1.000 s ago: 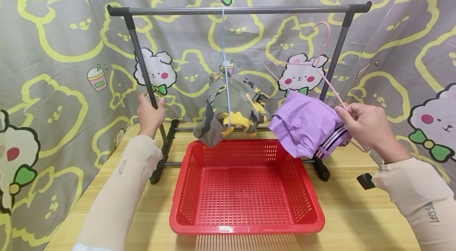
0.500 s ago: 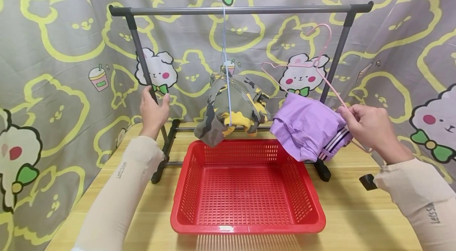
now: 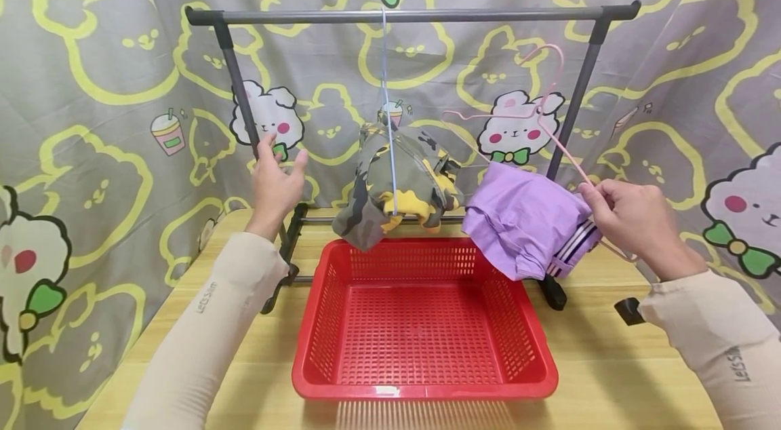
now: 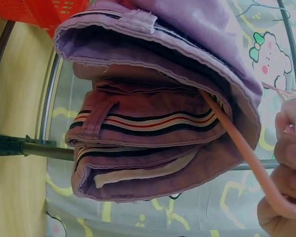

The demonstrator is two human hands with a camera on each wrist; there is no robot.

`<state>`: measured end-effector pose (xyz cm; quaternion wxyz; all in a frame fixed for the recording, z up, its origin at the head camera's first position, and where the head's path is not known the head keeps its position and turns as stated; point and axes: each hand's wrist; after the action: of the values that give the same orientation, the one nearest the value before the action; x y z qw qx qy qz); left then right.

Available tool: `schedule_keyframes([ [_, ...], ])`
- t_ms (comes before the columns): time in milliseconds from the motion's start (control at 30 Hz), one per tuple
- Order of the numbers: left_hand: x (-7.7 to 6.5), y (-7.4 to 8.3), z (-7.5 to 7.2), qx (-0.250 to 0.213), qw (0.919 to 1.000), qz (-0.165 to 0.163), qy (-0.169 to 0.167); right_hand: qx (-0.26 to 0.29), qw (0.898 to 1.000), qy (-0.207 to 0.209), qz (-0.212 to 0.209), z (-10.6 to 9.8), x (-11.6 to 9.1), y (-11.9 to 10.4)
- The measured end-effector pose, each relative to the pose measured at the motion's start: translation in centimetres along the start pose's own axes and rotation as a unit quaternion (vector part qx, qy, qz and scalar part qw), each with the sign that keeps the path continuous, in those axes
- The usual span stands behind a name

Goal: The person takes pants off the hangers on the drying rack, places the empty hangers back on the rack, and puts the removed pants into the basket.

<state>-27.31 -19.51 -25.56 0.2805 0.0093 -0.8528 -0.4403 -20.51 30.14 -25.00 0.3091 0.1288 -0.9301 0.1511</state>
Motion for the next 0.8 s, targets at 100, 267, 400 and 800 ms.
schedule_keyframes([
  [100, -0.2, 0.9, -0.1, -0.012, 0.9998, 0.014, -0.004, -0.005, 1.0, -0.001, -0.002, 0.0, 0.1, -0.1],
  [267, -0.5, 2.1, -0.2, -0.04, 0.9982, 0.041, -0.016, -0.02, 1.0, -0.009, -0.007, -0.1, 0.2, -0.2],
  [400, -0.9, 3.3, -0.3, -0.052, 0.9969, 0.053, -0.026, -0.03, 0.999, -0.018, -0.01, -0.1, 0.3, -0.3],
  [800, -2.0, 7.7, 0.2, -0.111, 0.9866, 0.111, -0.042, -0.049, 0.999, -0.019, -0.013, 0.0, 0.5, -0.2],
])
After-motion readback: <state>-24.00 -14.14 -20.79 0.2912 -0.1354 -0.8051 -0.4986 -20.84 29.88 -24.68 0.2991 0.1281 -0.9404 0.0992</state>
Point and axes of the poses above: each hand's wrist, its own x-axis towards the middle knuckle, its own z-axis out of the palm, y = z × x, and after that the axes turned 3 degrees about x, right-handed
